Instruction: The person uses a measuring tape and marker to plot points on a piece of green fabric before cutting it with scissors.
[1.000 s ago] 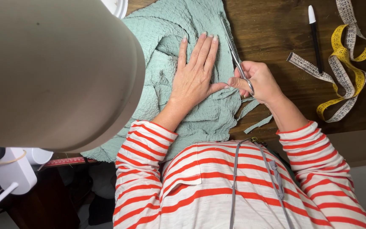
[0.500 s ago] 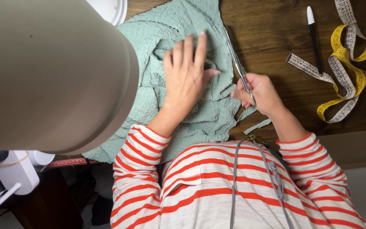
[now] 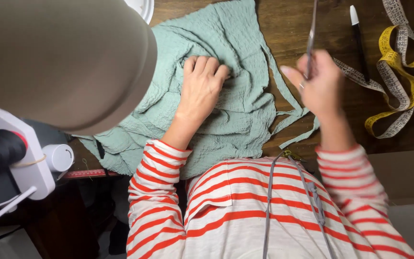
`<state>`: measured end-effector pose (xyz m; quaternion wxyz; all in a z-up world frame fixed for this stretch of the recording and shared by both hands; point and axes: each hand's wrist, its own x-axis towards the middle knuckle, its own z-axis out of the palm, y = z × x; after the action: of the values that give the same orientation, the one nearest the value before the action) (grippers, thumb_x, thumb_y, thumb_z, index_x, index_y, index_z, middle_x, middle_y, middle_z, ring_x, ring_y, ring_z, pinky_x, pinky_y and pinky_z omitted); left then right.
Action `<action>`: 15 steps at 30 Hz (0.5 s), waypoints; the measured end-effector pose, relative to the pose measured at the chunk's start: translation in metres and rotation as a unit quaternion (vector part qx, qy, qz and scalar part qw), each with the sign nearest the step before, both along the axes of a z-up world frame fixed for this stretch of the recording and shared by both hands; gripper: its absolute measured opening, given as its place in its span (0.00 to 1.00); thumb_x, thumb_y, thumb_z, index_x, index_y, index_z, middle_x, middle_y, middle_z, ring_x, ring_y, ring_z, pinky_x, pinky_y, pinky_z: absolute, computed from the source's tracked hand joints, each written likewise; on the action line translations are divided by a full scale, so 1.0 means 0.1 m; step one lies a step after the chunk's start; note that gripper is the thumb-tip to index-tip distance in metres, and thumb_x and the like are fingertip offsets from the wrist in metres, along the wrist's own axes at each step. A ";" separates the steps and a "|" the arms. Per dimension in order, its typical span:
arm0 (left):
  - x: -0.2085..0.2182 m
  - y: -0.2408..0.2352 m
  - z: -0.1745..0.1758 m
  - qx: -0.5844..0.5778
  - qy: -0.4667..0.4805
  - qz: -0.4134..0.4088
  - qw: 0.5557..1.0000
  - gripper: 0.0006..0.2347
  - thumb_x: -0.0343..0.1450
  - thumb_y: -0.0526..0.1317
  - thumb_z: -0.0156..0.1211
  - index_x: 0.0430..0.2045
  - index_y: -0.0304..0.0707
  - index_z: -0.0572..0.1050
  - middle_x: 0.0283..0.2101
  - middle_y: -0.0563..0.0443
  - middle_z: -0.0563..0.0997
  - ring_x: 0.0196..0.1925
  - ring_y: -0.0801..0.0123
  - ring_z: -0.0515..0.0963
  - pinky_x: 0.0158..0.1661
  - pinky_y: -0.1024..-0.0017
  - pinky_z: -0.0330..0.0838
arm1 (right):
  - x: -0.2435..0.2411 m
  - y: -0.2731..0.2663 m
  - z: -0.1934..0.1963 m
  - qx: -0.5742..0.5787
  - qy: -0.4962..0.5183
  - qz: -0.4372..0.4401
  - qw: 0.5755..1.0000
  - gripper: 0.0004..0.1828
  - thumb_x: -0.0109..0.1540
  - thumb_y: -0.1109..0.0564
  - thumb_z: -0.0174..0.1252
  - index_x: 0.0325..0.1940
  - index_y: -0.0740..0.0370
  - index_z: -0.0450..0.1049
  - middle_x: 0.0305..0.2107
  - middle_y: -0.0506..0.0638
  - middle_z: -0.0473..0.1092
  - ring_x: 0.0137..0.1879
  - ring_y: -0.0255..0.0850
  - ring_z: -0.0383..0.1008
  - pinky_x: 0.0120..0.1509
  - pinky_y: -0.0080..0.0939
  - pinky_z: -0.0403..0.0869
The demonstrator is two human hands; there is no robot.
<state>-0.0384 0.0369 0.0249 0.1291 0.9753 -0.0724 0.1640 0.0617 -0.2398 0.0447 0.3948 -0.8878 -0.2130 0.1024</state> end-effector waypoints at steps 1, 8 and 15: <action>-0.02 0.01 0.11 0.003 -0.001 -0.001 1.000 0.04 0.74 0.35 0.56 0.29 0.42 0.71 0.32 0.49 0.68 0.37 0.55 0.69 0.46 0.58 0.64 | 0.04 0.13 -0.04 0.003 -0.001 -0.001 1.000 0.18 0.68 0.58 0.75 0.44 0.66 0.69 0.35 0.53 0.72 0.39 0.42 0.72 0.45 0.42 0.73; -0.08 0.02 0.09 -0.022 -0.028 -0.104 0.994 0.10 0.80 0.45 0.46 0.32 0.42 0.69 0.26 0.51 0.76 0.36 0.64 0.78 0.50 0.63 0.69 | -0.04 0.19 -0.39 -0.091 0.055 -0.055 0.993 0.20 0.58 0.52 0.80 0.44 0.59 0.76 0.23 0.47 0.73 0.31 0.43 0.73 0.39 0.44 0.70; 0.23 -0.36 -0.18 -0.037 0.027 -0.009 0.999 0.19 0.64 0.46 0.76 0.39 0.42 0.70 0.43 0.46 0.70 0.37 0.55 0.68 0.36 0.60 0.61 | -0.28 -0.64 0.20 0.046 0.345 0.049 0.936 0.13 0.63 0.52 0.63 0.42 0.66 0.75 0.27 0.53 0.77 0.30 0.38 0.79 0.31 0.32 0.77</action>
<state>-0.0156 0.0011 0.0072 0.1688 0.9732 -0.0717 0.1388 0.0338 -0.3039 0.0643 0.4786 -0.7674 -0.1108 0.4120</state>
